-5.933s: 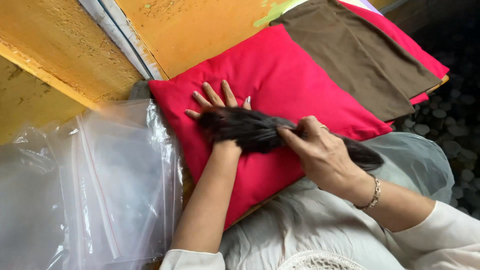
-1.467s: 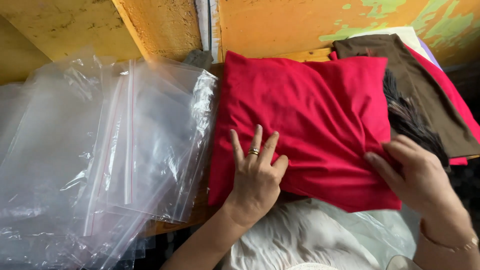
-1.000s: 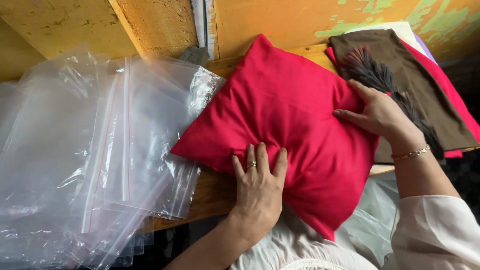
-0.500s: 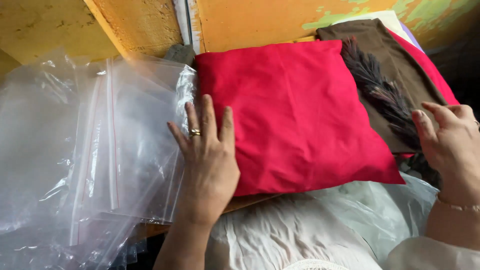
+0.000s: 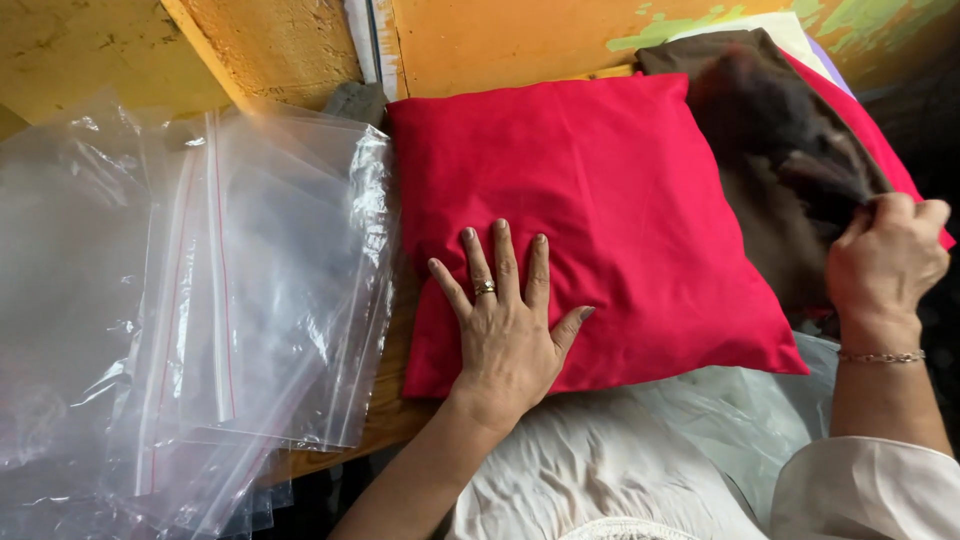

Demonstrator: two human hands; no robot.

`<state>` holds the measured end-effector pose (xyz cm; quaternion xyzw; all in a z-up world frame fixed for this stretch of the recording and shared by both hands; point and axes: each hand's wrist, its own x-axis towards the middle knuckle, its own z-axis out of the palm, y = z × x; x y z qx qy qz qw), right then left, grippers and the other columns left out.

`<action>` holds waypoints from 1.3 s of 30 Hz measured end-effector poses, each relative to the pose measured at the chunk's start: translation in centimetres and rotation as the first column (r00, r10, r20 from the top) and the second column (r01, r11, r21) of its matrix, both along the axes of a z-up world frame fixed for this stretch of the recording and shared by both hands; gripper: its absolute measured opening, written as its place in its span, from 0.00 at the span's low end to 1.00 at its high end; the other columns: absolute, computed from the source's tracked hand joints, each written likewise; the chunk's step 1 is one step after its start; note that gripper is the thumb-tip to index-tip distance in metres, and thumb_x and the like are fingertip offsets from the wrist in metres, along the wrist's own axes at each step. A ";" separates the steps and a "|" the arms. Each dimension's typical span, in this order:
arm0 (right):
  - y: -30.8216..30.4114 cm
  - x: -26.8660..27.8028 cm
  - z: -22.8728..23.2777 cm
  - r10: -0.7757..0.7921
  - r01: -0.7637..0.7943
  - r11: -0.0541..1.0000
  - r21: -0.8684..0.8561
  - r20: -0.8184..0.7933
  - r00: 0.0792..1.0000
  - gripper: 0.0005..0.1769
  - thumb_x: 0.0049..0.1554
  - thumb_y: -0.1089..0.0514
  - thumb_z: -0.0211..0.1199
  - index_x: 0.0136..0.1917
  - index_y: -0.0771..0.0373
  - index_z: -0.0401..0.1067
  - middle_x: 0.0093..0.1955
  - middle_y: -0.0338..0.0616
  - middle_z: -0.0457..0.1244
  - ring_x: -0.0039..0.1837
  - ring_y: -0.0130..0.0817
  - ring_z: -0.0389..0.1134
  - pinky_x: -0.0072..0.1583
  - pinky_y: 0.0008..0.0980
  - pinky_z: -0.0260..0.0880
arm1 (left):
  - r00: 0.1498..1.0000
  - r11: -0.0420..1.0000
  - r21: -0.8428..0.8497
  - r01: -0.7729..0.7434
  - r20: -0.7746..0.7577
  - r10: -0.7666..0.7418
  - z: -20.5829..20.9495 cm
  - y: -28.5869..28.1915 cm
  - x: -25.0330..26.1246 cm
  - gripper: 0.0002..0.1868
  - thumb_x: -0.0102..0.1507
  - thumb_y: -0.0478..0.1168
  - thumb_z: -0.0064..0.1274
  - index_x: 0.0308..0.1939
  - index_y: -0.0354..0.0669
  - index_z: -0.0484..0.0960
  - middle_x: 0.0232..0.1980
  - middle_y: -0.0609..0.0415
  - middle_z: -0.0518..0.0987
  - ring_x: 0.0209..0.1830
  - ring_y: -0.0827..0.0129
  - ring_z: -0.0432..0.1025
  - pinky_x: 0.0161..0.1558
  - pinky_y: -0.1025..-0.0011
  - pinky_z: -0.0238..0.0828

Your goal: Stuffing a pink pillowcase with fiberfill, zipping it closed, patting it to distribute the filling, and brushing the exterior.

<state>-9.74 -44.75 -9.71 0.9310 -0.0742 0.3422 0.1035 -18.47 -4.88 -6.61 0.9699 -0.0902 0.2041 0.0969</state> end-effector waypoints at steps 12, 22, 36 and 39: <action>17.9 -4.0 7.9 0.824 -0.719 0.562 0.409 -0.206 0.528 0.18 0.53 0.66 0.56 0.56 0.52 0.73 0.44 0.43 0.57 0.39 0.36 0.63 0.39 0.31 0.64 | 0.983 0.973 -0.161 0.163 0.110 -0.146 -0.7 -1.3 -1.7 0.39 0.61 0.65 0.35 0.66 0.40 0.60 0.70 0.41 0.58 0.70 0.37 0.47 0.64 0.35 0.41; 6.1 1.1 6.4 0.166 -0.140 0.969 0.203 -0.116 0.979 0.14 0.63 0.61 0.58 0.60 0.61 0.78 0.51 0.59 0.57 0.43 0.60 0.64 0.45 0.51 0.67 | 0.991 0.991 -0.039 0.130 0.025 -0.129 -1.7 -1.4 -1.8 0.42 0.59 0.68 0.34 0.69 0.46 0.57 0.74 0.44 0.50 0.70 0.31 0.42 0.60 0.27 0.35; 4.7 -0.4 3.6 0.291 -0.243 0.941 0.234 -0.197 0.936 0.18 0.61 0.65 0.51 0.62 0.63 0.74 0.51 0.58 0.63 0.49 0.54 0.67 0.49 0.46 0.67 | 0.989 0.967 -0.204 0.149 0.046 -0.142 0.7 0.1 -2.8 0.40 0.60 0.67 0.32 0.67 0.44 0.61 0.71 0.39 0.54 0.69 0.28 0.44 0.60 0.26 0.32; 8.0 -2.6 5.5 0.468 -0.426 0.837 0.344 -0.046 0.882 0.19 0.63 0.76 0.51 0.65 0.78 0.73 0.53 0.65 0.61 0.53 0.54 0.64 0.56 0.42 0.63 | 0.999 0.983 -0.181 0.033 -0.001 -0.033 0.3 0.9 -2.7 0.41 0.61 0.68 0.29 0.67 0.44 0.59 0.71 0.36 0.52 0.67 0.26 0.45 0.61 0.30 0.36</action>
